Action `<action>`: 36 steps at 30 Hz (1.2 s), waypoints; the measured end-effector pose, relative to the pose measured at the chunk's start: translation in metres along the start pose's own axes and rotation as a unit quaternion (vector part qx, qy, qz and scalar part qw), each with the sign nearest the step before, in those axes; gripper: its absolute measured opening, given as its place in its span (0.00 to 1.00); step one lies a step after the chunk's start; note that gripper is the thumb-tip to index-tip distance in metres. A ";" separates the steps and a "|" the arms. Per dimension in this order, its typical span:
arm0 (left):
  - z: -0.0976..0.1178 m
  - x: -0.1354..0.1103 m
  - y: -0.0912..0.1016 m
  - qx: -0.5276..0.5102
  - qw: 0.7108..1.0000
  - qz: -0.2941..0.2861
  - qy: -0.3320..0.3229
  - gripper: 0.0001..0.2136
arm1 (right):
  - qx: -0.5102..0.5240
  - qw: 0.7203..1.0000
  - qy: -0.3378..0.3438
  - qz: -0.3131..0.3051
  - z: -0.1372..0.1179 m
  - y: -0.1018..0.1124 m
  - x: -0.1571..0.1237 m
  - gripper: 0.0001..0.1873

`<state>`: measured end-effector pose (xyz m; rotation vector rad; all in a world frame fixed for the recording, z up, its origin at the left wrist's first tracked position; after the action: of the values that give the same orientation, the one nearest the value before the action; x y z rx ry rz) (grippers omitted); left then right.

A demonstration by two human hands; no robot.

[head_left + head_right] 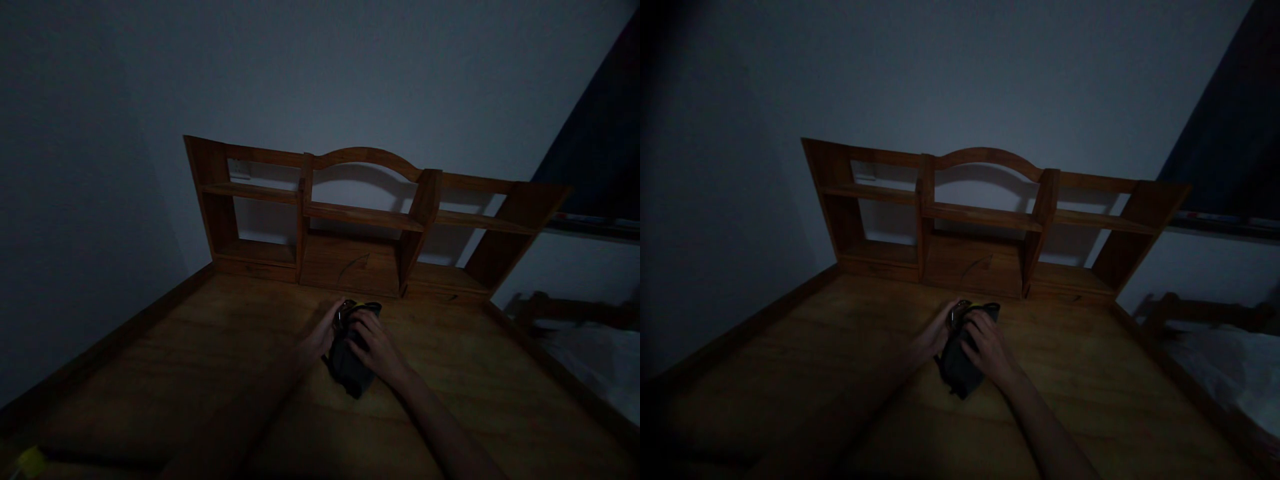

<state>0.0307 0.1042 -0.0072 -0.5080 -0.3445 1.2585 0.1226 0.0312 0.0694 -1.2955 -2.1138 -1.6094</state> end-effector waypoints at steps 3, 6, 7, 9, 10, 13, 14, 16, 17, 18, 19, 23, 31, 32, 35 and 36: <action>-0.003 0.001 0.000 0.011 1.000 -0.002 0.014 0.14 | -0.003 1.000 -0.003 -0.011 0.003 -0.003 0.000 0.11; -0.004 0.001 -0.001 0.023 1.000 -0.012 0.014 0.16 | -0.006 1.000 -0.005 -0.016 0.003 -0.004 0.000 0.11; -0.004 0.001 -0.002 0.024 0.999 -0.018 0.012 0.16 | -0.006 1.000 -0.007 -0.017 0.003 -0.004 0.000 0.11; -0.004 0.001 -0.005 0.023 0.999 -0.030 0.009 0.15 | -0.004 1.000 -0.013 -0.015 0.002 -0.002 0.000 0.11; -0.003 0.000 -0.005 0.023 0.999 -0.029 0.006 0.15 | -0.003 1.000 -0.014 -0.013 0.002 -0.001 0.000 0.10; -0.001 -0.002 -0.007 0.025 0.999 -0.022 0.005 0.13 | -0.008 1.000 -0.018 -0.012 0.001 -0.001 0.000 0.10; 0.000 -0.002 -0.008 0.027 0.999 -0.022 0.010 0.13 | -0.009 1.000 -0.018 -0.010 0.001 0.000 0.000 0.10; 0.001 -0.004 -0.011 0.031 0.999 -0.024 0.016 0.12 | -0.011 1.000 -0.014 -0.004 0.001 0.001 0.000 0.10; 0.003 -0.004 -0.012 0.033 0.999 -0.024 0.014 0.12 | -0.010 1.000 -0.010 -0.001 0.001 0.001 0.000 0.10; 0.004 -0.004 -0.012 0.036 0.999 -0.020 0.010 0.11 | -0.007 1.000 -0.005 0.002 0.000 0.002 0.000 0.11; 0.005 -0.004 -0.012 0.037 0.999 -0.014 0.005 0.11 | -0.003 1.000 -0.003 0.004 0.000 0.003 0.000 0.12; 0.001 -0.003 -0.012 0.037 0.999 -0.021 0.014 0.14 | 0.013 1.000 -0.009 0.008 0.001 0.005 0.001 0.16; 0.003 -0.007 -0.009 0.054 0.998 -0.012 0.008 0.18 | 0.053 0.998 -0.019 0.009 -0.001 0.007 0.001 0.20; 0.004 -0.008 -0.009 0.054 0.998 -0.012 0.006 0.18 | 0.056 0.998 -0.020 0.007 -0.001 0.007 0.001 0.20; 0.004 -0.006 -0.007 0.058 0.998 -0.006 0.002 0.18 | 0.056 0.998 -0.032 0.007 0.001 0.006 0.002 0.20; 0.004 -0.006 -0.006 0.060 0.998 -0.004 0.001 0.18 | 0.053 0.998 -0.036 0.008 0.002 0.005 0.002 0.19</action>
<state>0.0323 0.0979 -0.0007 -0.4049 -0.2678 1.2617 0.1260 0.0340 0.0730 -1.3508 -2.1934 -1.4431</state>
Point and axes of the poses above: each hand's wrist, its own x-axis towards the middle knuckle, its own y-axis out of the back of the hand, z = x × y, the point moved 8 cm from there along x, towards the middle knuckle, and after that the axes turned 15 degrees about x, right-handed, at the moved point
